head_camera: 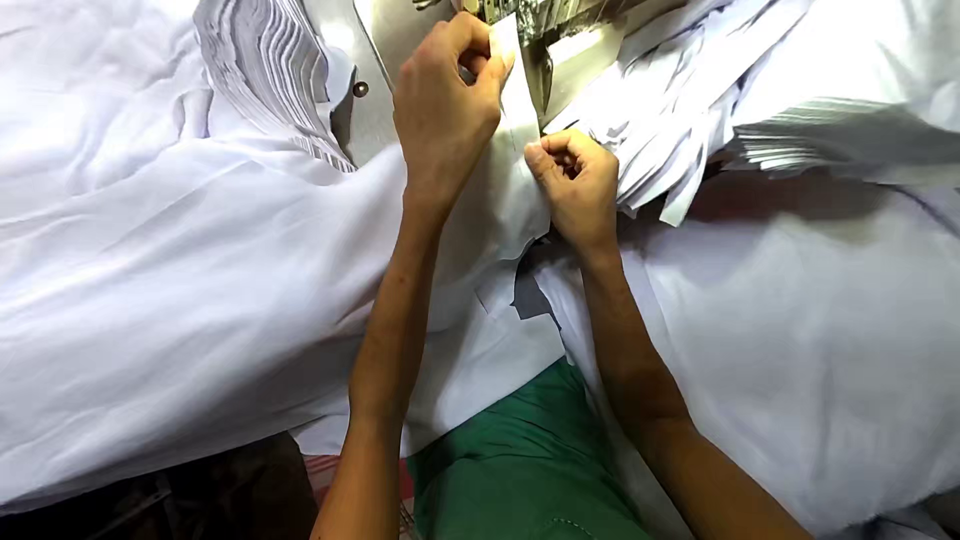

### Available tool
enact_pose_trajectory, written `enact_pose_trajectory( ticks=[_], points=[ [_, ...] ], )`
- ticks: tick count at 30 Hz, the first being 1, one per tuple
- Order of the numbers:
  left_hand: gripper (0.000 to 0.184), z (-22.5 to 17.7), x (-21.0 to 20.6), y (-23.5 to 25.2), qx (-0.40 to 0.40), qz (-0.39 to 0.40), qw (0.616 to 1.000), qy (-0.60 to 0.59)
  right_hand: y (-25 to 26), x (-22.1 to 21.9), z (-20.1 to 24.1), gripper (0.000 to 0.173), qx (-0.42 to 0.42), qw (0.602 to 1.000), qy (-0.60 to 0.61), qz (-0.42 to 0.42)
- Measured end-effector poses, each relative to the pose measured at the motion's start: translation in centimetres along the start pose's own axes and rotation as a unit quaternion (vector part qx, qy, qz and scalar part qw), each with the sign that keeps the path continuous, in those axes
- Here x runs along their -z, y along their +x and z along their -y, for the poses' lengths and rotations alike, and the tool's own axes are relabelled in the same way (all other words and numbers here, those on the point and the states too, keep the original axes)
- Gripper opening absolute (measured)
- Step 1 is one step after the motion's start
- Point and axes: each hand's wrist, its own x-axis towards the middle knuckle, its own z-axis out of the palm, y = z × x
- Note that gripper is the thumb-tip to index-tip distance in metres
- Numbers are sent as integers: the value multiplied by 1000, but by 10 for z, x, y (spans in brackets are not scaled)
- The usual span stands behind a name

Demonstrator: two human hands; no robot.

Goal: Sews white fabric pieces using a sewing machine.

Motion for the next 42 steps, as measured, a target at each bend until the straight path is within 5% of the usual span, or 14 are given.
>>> enact_pose_trajectory(
  ticks=[2, 8, 14, 27, 42],
  points=[
    [20, 64, -51, 49, -96, -170, 981, -12, 1, 0, 0, 18, 4, 1000, 2, 1],
    [31, 67, -63, 27, -161, -309, 935, 73, -4, 4, 1, 16, 15, 1000, 20, 11],
    [41, 80, -83, -19, -276, -139, 943, 125, -10, 6, 7, 12, 3, 1000, 7, 29],
    [55, 90, -80, -25, -119, -159, 972, 125, -5, 3, 15, 12, -6, 995, 21, 98],
    [69, 63, -86, -34, -100, -110, 977, 153, -25, 16, 17, 9, -24, 988, 133, 79]
  ],
)
